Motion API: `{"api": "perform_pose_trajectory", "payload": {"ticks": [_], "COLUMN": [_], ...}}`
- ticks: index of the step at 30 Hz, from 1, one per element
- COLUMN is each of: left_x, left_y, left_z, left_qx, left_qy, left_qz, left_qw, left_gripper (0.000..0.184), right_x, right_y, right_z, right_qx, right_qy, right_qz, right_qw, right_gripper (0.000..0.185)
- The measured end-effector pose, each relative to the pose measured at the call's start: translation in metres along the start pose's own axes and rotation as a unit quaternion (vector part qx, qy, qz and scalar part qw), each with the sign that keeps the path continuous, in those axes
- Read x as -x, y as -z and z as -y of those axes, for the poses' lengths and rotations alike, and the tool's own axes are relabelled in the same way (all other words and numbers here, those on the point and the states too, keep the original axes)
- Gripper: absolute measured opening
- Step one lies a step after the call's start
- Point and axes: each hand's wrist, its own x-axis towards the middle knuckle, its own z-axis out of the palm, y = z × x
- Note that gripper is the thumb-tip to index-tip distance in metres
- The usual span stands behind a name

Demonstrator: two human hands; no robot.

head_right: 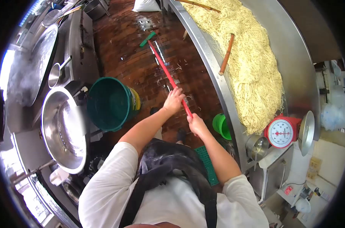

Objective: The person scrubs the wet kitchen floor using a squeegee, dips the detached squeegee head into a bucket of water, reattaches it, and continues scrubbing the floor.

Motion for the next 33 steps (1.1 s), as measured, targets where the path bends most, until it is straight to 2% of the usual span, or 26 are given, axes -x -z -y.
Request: {"api": "perform_pose_trajectory", "payload": {"ticks": [6, 9, 11, 12, 13, 14, 17, 19, 21, 22, 24, 25, 26, 27, 29, 31, 33], "left_x": [-0.089, -0.137, -0.169, -0.185, -0.199, -0.211, -0.231, -0.233, -0.208, -0.192, -0.148, -0.124, -0.104, -0.084, -0.052, -0.037, -0.034], "left_y": [0.025, 0.053, 0.065, 0.067, 0.067, 0.071, 0.064, 0.037, -0.009, -0.024, -0.039, -0.043, -0.047, -0.052, -0.055, -0.041, -0.026], "left_z": [0.148, 0.205, 0.237, 0.252, 0.264, 0.273, 0.282, 0.281, 0.270, 0.258, 0.220, 0.200, 0.182, 0.163, 0.124, 0.097, 0.086], "left_qx": [-0.091, -0.132, -0.108, -0.113, -0.111, -0.098, -0.130, -0.181, -0.230, -0.216, -0.205, -0.207, -0.176, -0.146, -0.118, -0.071, -0.044], "left_qy": [0.001, 0.052, 0.073, 0.061, 0.051, 0.045, 0.035, 0.019, -0.007, -0.021, -0.064, -0.091, -0.103, -0.117, -0.138, -0.165, -0.165], "left_qz": [0.002, -0.003, 0.041, 0.050, 0.053, 0.063, 0.121, 0.153, 0.158, 0.165, 0.186, 0.199, 0.223, 0.248, 0.294, 0.385, 0.375], "left_qw": [0.996, 0.990, 0.991, 0.991, 0.991, 0.992, 0.983, 0.971, 0.960, 0.962, 0.959, 0.954, 0.953, 0.951, 0.939, 0.906, 0.911], "left_gripper": [0.025, 0.026, 0.032, 0.034, 0.035, 0.036, 0.037, 0.035, 0.034, 0.033, 0.032, 0.032, 0.031, 0.031, 0.029, 0.027, 0.025], "right_x": [-0.132, -0.212, -0.275, -0.339, -0.355, -0.348, -0.379, -0.373, -0.342, -0.303, -0.232, -0.197, -0.157, -0.128, -0.074, -0.031, -0.013], "right_y": [-0.025, -0.037, -0.041, -0.057, -0.051, -0.030, -0.030, -0.050, -0.078, -0.078, -0.090, -0.103, -0.086, -0.096, -0.083, -0.082, -0.071], "right_z": [0.116, 0.167, 0.195, 0.183, 0.202, 0.235, 0.229, 0.189, 0.127, 0.117, 0.064, 0.038, 0.038, -0.002, -0.005, -0.016, -0.014], "right_qx": [-0.055, -0.102, -0.130, -0.133, -0.187, -0.200, -0.268, -0.249, -0.393, -0.345, -0.316, -0.244, -0.260, -0.267, -0.202, -0.066, -0.023], "right_qy": [-0.015, -0.021, 0.018, 0.030, 0.035, -0.020, -0.021, -0.100, -0.158, -0.205, -0.232, -0.220, -0.259, -0.231, -0.291, -0.224, -0.210], "right_qz": [0.046, 0.057, 0.042, 0.061, 0.057, 0.104, 0.118, 0.121, 0.143, 0.108, 0.118, 0.045, 0.095, 0.108, 0.099, 0.021, 0.004], "right_qw": [0.997, 0.993, 0.990, 0.989, 0.980, 0.974, 0.956, 0.956, 0.894, 0.910, 0.912, 0.943, 0.925, 0.929, 0.930, 0.972, 0.977], "right_gripper": [0.037, 0.039, 0.043, 0.049, 0.053, 0.034, 0.039, 0.042, 0.044, 0.051, 0.047, 0.048, 0.049, 0.048, 0.050, 0.053, 0.052]}}
